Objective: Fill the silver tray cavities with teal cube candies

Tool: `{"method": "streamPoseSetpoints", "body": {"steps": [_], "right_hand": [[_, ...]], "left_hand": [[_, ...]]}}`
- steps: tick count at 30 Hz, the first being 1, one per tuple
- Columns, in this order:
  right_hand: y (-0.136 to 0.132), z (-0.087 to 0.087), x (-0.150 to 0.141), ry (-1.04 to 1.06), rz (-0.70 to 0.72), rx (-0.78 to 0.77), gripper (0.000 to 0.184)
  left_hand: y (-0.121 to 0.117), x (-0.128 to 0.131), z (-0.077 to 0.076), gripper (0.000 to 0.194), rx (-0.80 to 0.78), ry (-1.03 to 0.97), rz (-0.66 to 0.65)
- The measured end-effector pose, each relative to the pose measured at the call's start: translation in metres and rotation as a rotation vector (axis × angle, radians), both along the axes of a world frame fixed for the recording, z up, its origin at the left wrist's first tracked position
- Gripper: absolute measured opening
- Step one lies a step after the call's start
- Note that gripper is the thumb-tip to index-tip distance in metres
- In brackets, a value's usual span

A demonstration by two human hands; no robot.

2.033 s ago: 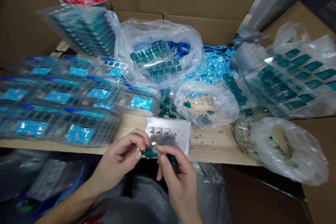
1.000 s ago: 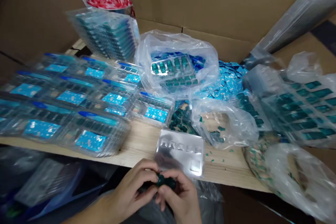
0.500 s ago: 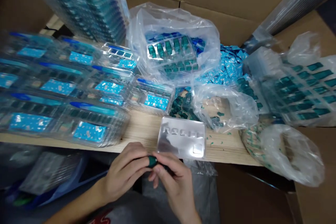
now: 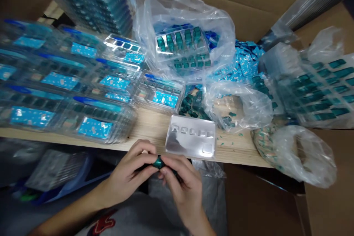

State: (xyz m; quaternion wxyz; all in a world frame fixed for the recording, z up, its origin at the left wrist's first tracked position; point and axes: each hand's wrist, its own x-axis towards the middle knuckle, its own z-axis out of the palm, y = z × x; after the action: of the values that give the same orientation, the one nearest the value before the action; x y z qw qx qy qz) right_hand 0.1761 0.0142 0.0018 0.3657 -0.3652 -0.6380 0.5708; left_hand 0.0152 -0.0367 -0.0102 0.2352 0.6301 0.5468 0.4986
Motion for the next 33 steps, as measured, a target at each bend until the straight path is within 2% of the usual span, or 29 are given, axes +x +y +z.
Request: {"method": "streamPoseSetpoints", "body": {"steps": [3,7,11,14,17,22,25,27,30,33], "right_hand": [[-0.001,0.005,0.000,-0.014,0.028,0.007,0.040],[-0.007,-0.001,0.003,-0.009,0.015,0.008,0.043],[-0.009,-0.008,0.013,-0.094,0.063,0.167,0.053],[-0.007,-0.005,0.018,-0.164,0.082,0.232,0.056],[-0.004,0.000,0.017,-0.161,0.083,0.198,0.051],[-0.006,-0.001,0.011,-0.098,0.101,0.114,0.040],[0.000,-0.004,0.014,-0.154,0.094,0.120,0.034],[0.013,-0.005,0.016,-0.231,0.064,0.205,0.029],[0.043,-0.006,0.015,-0.405,0.030,0.444,0.024],[0.071,-0.008,0.005,-0.615,0.149,0.654,0.029]], "left_hand": [[0.000,-0.001,0.005,0.009,0.031,0.011,-0.007],[0.000,0.002,0.007,0.009,0.069,0.047,0.027],[-0.003,0.006,0.006,0.009,-0.036,-0.027,-0.008],[-0.006,0.005,0.004,0.011,-0.098,-0.100,-0.086],[-0.006,0.004,0.005,0.015,-0.069,-0.067,-0.098],[-0.001,0.004,0.005,0.018,0.101,0.056,-0.004],[-0.001,0.006,0.000,0.016,0.071,0.057,0.016],[-0.003,0.007,-0.006,0.013,0.014,-0.001,0.051],[-0.007,0.004,-0.013,0.009,-0.053,-0.071,0.116],[-0.010,-0.005,-0.018,0.007,-0.086,-0.063,0.125]]}}
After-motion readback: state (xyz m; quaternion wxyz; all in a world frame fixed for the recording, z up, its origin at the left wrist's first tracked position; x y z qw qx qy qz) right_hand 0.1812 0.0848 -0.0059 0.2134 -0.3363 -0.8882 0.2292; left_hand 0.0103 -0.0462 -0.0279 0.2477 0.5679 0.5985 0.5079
